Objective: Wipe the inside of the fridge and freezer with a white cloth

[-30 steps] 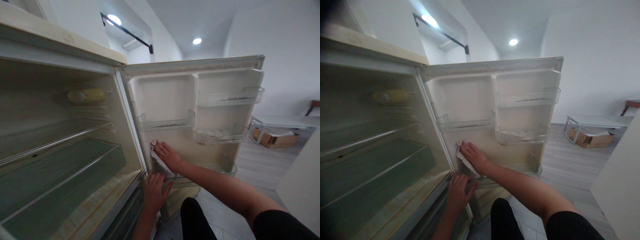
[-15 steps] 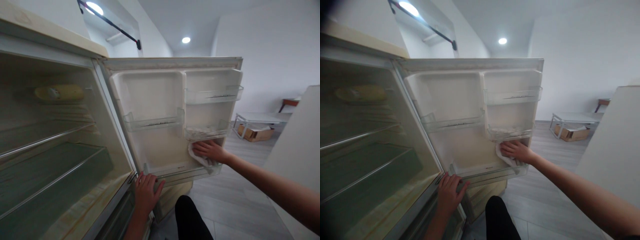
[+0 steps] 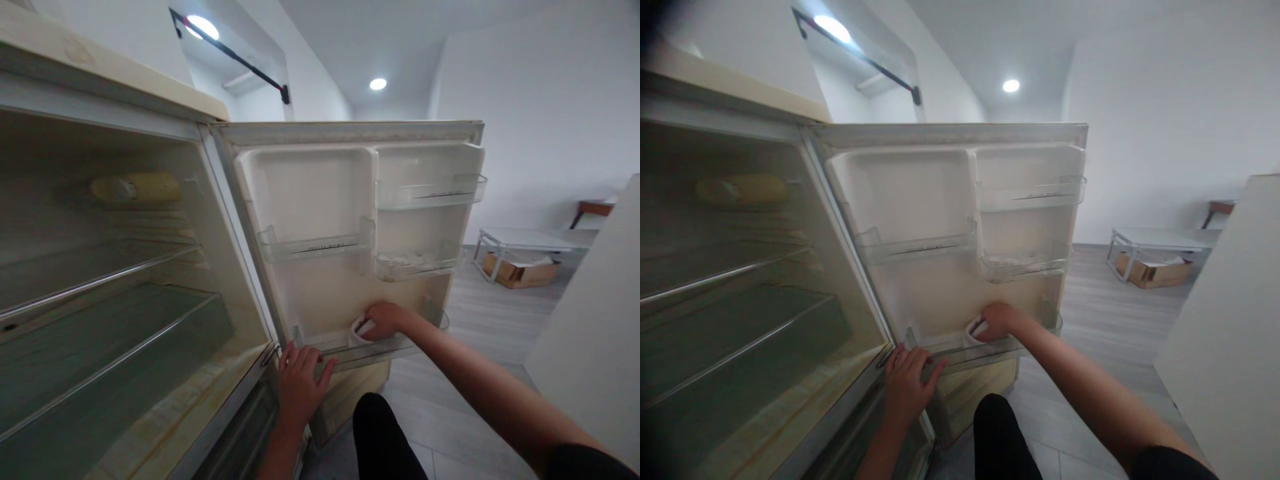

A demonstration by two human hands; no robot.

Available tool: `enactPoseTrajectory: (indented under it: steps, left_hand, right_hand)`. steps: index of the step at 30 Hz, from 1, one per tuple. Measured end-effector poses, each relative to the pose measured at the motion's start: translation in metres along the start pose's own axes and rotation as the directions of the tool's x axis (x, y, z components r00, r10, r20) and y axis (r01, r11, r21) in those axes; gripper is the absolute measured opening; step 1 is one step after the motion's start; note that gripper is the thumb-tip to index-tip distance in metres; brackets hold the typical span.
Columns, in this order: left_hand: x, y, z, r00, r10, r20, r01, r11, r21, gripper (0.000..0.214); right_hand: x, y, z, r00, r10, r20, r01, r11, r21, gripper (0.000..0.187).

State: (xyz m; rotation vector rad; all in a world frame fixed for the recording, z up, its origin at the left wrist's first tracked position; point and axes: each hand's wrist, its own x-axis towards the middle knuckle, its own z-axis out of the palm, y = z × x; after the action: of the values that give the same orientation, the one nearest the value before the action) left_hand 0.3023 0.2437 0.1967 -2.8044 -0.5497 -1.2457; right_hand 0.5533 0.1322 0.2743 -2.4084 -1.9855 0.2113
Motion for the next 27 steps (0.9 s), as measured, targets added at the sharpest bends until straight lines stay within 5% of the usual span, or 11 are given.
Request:
enactPoseTrajectory:
  steps: [5, 8, 11, 14, 18, 23, 27]
  left_hand:
    - [-0.003, -0.003, 0.005, 1.000, -0.004, -0.029, 0.004, 1.000, -0.008, 0.026]
    - [-0.004, -0.005, 0.005, 1.000, 0.008, -0.027, -0.007, 0.999, 0.039, 0.028]
    - [-0.005, -0.005, 0.002, 1.000, 0.020, -0.006, -0.020, 0.998, 0.062, 0.026]
    - [-0.005, -0.004, 0.001, 0.999, 0.024, 0.021, -0.025, 0.998, 0.053, 0.023]
    - [-0.004, -0.002, 0.000, 1.000, 0.010, 0.029, -0.011, 0.999, 0.036, 0.022]
    - [-0.003, 0.001, -0.001, 1.000, -0.007, 0.022, 0.006, 1.000, 0.023, 0.022]
    - [-0.003, 0.000, 0.001, 1.000, -0.014, 0.012, 0.014, 1.000, 0.007, 0.022]
  right_hand:
    - [0.063, -0.071, 0.007, 0.915, -0.403, 0.033, 0.396, 0.909, 0.128, 0.048]
    - [0.083, -0.104, 0.008, 0.893, -0.441, 0.096, 0.436, 0.898, 0.068, 0.033]
    - [0.085, -0.112, 0.006, 0.900, -0.416, 0.132, 0.415, 0.909, 0.035, 0.030]
    - [0.071, -0.092, 0.003, 0.913, -0.361, 0.190, 0.363, 0.931, 0.024, 0.038]
    - [0.030, -0.035, 0.000, 0.945, -0.244, 0.218, 0.250, 0.968, 0.000, 0.052]
    - [-0.038, 0.047, -0.004, 0.982, 0.058, 0.181, -0.054, 0.998, -0.030, 0.039]
    - [-0.064, 0.074, -0.008, 0.951, 0.220, 0.219, -0.227, 0.974, 0.010, 0.027]
